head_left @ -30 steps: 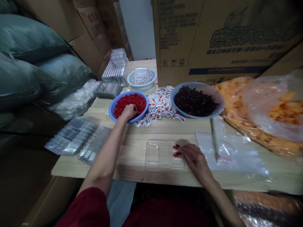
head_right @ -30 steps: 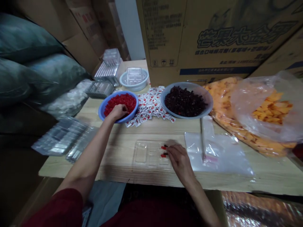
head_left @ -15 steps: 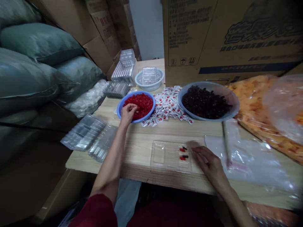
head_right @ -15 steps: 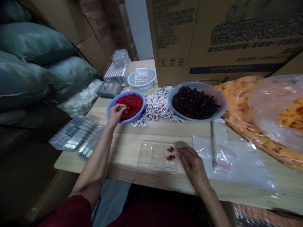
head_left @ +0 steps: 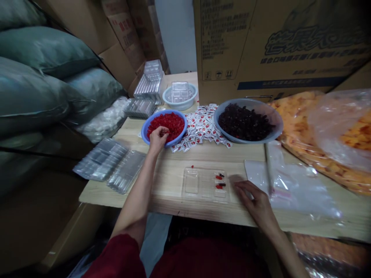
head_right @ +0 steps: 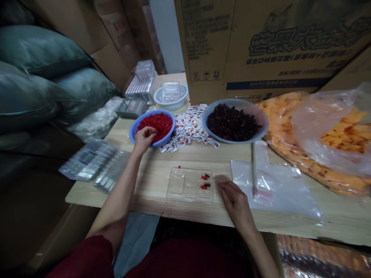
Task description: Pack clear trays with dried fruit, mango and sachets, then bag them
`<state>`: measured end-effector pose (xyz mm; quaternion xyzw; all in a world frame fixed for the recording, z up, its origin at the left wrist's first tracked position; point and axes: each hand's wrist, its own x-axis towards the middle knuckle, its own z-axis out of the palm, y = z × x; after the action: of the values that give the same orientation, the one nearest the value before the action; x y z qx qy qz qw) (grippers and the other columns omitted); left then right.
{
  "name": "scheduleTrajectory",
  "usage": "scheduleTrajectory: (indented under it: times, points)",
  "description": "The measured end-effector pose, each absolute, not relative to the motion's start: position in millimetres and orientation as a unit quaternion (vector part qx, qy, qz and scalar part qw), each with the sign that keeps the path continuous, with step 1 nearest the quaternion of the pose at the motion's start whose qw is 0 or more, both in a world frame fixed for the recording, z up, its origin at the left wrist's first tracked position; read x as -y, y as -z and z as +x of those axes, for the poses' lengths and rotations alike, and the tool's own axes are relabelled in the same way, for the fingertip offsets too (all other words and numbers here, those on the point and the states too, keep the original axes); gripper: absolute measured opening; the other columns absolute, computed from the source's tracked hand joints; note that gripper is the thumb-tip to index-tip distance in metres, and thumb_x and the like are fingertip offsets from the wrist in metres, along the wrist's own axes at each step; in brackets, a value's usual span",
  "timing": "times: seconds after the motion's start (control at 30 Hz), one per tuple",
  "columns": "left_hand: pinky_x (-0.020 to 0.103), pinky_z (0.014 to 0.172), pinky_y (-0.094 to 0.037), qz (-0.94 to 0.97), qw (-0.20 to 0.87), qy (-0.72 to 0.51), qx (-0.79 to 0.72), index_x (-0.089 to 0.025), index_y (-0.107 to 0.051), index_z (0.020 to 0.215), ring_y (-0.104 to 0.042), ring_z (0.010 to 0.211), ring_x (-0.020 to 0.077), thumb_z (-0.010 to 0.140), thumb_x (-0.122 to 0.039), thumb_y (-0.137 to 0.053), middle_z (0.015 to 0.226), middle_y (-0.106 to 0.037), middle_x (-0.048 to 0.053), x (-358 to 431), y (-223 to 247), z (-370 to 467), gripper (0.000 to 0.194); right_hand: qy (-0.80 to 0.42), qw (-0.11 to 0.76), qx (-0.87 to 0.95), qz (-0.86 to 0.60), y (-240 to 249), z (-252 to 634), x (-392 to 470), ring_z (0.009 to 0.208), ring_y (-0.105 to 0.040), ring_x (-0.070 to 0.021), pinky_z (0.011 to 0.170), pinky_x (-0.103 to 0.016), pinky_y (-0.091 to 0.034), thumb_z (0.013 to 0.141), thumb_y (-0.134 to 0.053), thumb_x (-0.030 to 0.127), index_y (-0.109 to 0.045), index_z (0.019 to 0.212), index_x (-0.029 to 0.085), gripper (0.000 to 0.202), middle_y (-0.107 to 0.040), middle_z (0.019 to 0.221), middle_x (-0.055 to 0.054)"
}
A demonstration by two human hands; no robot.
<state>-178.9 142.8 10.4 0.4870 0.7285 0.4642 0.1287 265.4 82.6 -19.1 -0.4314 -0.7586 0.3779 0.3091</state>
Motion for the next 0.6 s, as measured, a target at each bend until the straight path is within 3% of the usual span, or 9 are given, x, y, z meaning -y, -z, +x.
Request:
scheduleTrajectory:
  times: [0.2,0.37,0.47,0.6]
  points:
    - [0.03,0.08,-0.049,0.483,0.091,-0.397,-0.775,-0.017,-0.071,0.086,-0.065,0.078,0.0183,0.077,-0.031,-0.067,0.083,-0.073,0.005,-147,-6,-177,0.016,-0.333,0.308,0.812,-0.368,19,191,-105,0.097,-0.063,-0.0246,0.089,-0.039,-0.05,0.096,-0.053,0.025,-0.071,0.097,0.021,0.018,-0.07,0.098,-0.009]
    - [0.033,0.088,-0.049,0.483,0.119,-0.424,-0.757,-0.018,-0.074,0.088,-0.067,0.086,0.0202,0.077,-0.022,-0.065,0.09,-0.075,0.005,-146,-8,-180,0.014,-0.291,0.138,0.875,-0.361,24,99,-141,0.106,-0.06,-0.0236,0.095,-0.034,-0.042,0.089,-0.059,0.013,-0.073,0.098,0.017,0.017,-0.071,0.105,-0.011]
    - [0.032,0.082,-0.052,0.474,0.135,-0.449,-0.745,-0.017,-0.073,0.093,-0.068,0.082,0.0191,0.074,-0.023,-0.068,0.086,-0.075,0.005,-145,-3,-187,0.02,-0.299,0.083,0.888,-0.339,29,68,-156,0.099,-0.063,-0.0227,0.087,-0.03,-0.043,0.077,-0.067,0.005,-0.074,0.091,0.017,0.02,-0.072,0.098,-0.009]
    - [0.03,0.075,-0.053,0.466,0.165,-0.478,-0.726,-0.015,-0.072,0.09,-0.067,0.075,0.017,0.071,-0.025,-0.071,0.081,-0.073,0.004,-148,2,-194,0.021,-0.32,0.08,0.889,-0.318,38,57,-167,0.084,-0.064,-0.0198,0.075,-0.026,-0.042,0.07,-0.066,-0.002,-0.073,0.077,0.016,0.021,-0.072,0.081,-0.006]
